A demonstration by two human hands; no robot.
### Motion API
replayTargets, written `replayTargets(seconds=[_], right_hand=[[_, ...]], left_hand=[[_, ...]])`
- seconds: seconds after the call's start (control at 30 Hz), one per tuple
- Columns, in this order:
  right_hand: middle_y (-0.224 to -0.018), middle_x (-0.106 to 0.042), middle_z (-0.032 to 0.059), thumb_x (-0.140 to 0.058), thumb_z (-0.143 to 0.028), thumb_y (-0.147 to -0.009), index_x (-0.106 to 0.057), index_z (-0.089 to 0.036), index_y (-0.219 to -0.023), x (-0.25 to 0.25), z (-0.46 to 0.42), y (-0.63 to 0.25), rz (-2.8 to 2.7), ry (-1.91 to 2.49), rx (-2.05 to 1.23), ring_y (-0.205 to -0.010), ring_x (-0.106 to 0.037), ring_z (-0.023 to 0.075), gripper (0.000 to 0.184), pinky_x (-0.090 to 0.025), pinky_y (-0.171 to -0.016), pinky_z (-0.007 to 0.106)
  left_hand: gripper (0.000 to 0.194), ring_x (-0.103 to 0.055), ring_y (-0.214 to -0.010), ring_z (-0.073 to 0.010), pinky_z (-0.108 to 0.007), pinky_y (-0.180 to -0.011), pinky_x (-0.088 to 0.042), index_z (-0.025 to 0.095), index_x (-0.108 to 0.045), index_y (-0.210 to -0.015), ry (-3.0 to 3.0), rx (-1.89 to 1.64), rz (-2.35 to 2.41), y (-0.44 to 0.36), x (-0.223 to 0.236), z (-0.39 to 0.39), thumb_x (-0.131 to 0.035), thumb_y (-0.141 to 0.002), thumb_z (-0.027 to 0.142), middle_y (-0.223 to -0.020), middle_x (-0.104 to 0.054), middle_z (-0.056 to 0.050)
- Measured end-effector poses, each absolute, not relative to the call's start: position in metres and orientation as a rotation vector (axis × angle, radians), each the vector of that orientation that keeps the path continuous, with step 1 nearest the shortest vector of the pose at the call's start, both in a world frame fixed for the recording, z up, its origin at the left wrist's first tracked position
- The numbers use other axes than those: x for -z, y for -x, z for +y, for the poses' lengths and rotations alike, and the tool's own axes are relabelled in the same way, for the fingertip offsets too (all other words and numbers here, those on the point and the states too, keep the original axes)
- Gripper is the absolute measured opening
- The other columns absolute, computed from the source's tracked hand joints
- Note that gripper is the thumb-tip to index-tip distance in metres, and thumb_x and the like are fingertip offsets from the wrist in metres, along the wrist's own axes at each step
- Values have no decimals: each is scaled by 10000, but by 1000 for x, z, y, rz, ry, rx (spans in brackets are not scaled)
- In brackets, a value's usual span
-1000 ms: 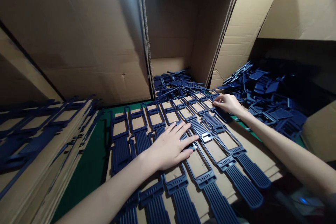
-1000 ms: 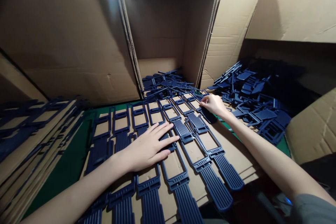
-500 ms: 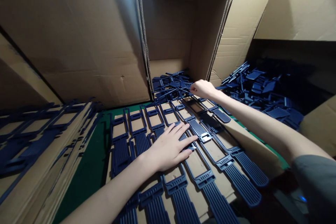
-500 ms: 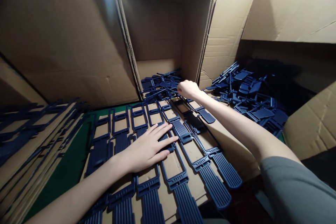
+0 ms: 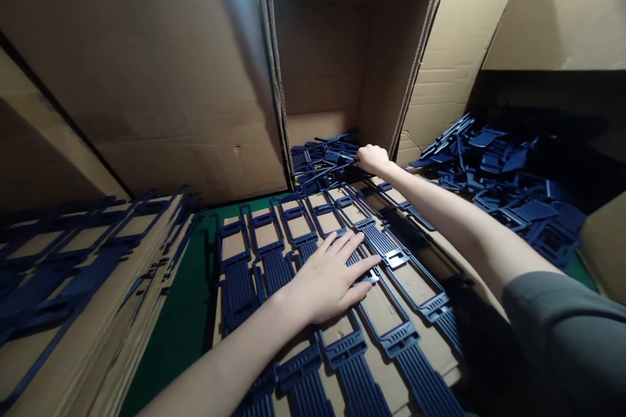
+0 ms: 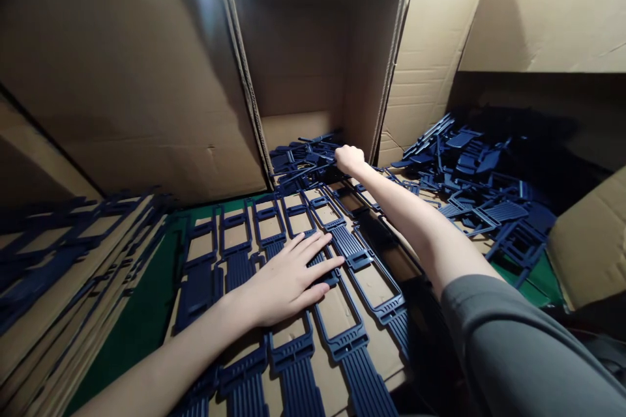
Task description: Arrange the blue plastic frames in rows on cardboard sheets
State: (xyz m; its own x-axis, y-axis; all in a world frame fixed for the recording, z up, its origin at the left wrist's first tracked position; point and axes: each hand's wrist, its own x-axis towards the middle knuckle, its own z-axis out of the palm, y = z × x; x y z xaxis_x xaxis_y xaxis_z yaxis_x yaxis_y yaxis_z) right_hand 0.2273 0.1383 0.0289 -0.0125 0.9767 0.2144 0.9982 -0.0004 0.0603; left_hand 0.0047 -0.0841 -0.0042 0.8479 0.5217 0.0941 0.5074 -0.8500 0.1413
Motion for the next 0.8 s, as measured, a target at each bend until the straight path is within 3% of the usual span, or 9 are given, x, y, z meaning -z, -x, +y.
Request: replayTargets(seconds=[0.23,0.37,0.47,0.53,0.6,0.7,0.8], right_hand=[[-1090,-663,149,-305,-406,-959,-620,-196,-1180,-44,131,-269,-1705,2003,434,-1001,-619,283,439,-462,-790,348],[-1041,-671,131,-242,-342,-979,-570,-145,-1183,-63,124,-290,-1289,1621,399,-911,-629,202,434,-445,-764,266],[-952,-659,144,-168,-343,-986,-504,-102,-1217,-77,104,-303,-1190,1442,279,-724,-607,141,473,-437,-630,220],[-833,-643,115,-205,-399,-979,-496,-110,-1226,-82,80,-311,-1272,1392,124,-562,-551,119,479,-405,-519,221],[-735,-609,69,-370,-445,-933,-563,-131,-1155,-82,48,-318,-1436,1382,-63,-447,-473,100,430,-366,-444,232],[-598,-578,16,-581,-489,-810,-630,-170,-1052,-73,-2,-328,-1683,1496,-307,-405,-426,98,404,-340,-415,241],[-594,-625,37,-591,-538,-774,-672,-200,-892,-58,-42,-339,-1798,1648,-363,-468,-497,138,367,-377,-452,265]], left_hand=[[460,-196,-1422,-295,-505,-1147,-171,293,-414,-1400,-2905,-199,810,-4,3,-85,-355,-972,451,-1536,-251,-98],[459,-196,-1423,-288,-506,-1146,-178,299,-408,-1401,-2914,-224,802,-4,5,-84,-353,-973,453,-1538,-249,-84],[461,-195,-1424,-286,-504,-1147,-175,297,-405,-1404,-2913,-214,803,-4,4,-84,-348,-974,454,-1540,-247,-82],[460,-193,-1424,-287,-504,-1148,-171,295,-412,-1400,-2908,-190,813,-5,3,-84,-352,-973,454,-1539,-248,-81],[459,-187,-1426,-289,-507,-1149,-169,293,-416,-1398,-2902,-169,821,-5,2,-84,-361,-971,453,-1540,-247,-80],[461,-181,-1427,-289,-513,-1148,-166,291,-413,-1401,-2902,-168,816,-5,1,-84,-369,-970,449,-1540,-245,-87],[463,-179,-1427,-289,-517,-1149,-161,290,-405,-1406,-2900,-170,813,-5,2,-84,-363,-973,449,-1540,-241,-94]])
